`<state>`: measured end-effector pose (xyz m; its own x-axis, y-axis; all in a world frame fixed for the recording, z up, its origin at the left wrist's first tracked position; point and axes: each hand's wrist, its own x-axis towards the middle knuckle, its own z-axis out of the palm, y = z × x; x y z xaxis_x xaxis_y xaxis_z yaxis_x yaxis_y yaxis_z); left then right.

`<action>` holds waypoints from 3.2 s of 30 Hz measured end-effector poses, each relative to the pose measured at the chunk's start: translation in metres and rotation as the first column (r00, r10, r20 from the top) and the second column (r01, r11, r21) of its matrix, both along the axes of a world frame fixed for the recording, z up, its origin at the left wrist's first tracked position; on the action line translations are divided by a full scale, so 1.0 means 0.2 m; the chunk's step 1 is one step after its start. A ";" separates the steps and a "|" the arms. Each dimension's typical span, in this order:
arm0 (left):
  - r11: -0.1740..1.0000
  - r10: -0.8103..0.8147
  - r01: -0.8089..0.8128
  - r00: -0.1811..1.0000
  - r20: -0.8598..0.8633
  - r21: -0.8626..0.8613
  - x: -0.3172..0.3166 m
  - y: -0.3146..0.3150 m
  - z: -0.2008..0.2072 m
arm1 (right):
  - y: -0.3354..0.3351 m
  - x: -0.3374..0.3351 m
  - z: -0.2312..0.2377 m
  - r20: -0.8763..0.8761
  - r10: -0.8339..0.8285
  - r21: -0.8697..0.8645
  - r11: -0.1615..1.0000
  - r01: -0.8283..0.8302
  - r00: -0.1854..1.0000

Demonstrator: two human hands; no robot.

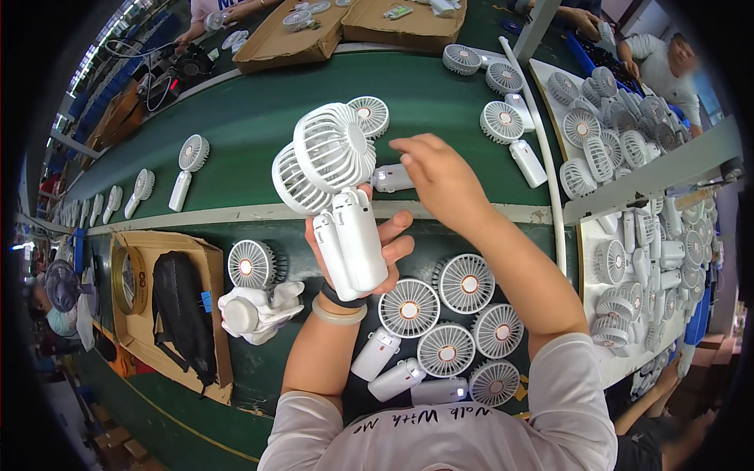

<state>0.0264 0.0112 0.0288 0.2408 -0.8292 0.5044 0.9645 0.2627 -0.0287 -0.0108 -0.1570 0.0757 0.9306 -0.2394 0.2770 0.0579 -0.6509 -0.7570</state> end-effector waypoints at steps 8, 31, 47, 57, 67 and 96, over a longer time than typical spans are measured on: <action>0.652 0.438 -0.598 0.799 0.413 0.466 -0.11 -0.05 0.00 | 0.36 -0.31 0.03 0.170 0.040 -0.038 0.999 -0.034 0.985; 0.483 0.525 -0.696 0.715 0.461 0.531 -0.07 -0.06 -0.05 | -0.23 -0.07 -0.09 0.089 -0.064 -0.562 0.821 0.103 0.994; 0.652 0.458 -0.619 0.782 0.423 0.438 -0.11 -0.01 0.06 | -0.07 -0.48 -0.03 0.388 0.316 0.896 -0.347 -0.275 0.866; 0.692 0.398 -0.578 0.805 0.439 0.432 -0.12 -0.01 0.04 | 0.04 -0.52 0.01 0.188 0.192 0.979 0.038 -0.199 0.963; 0.719 0.375 -0.554 0.817 0.438 0.420 -0.13 -0.02 0.02 | 0.01 -0.51 0.02 -0.053 -0.109 0.871 0.481 0.100 0.993; 0.623 -0.027 -0.767 -0.219 0.975 -0.155 -0.51 0.06 0.43 | 0.22 -0.80 0.08 0.448 -0.057 0.879 -0.155 -0.451 0.892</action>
<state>-0.0755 0.0223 0.1148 0.2783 -0.9175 0.2842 -0.3951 0.1604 0.9045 -0.1700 -0.1128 0.0920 0.9436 -0.2892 0.1612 0.3307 0.8442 -0.4218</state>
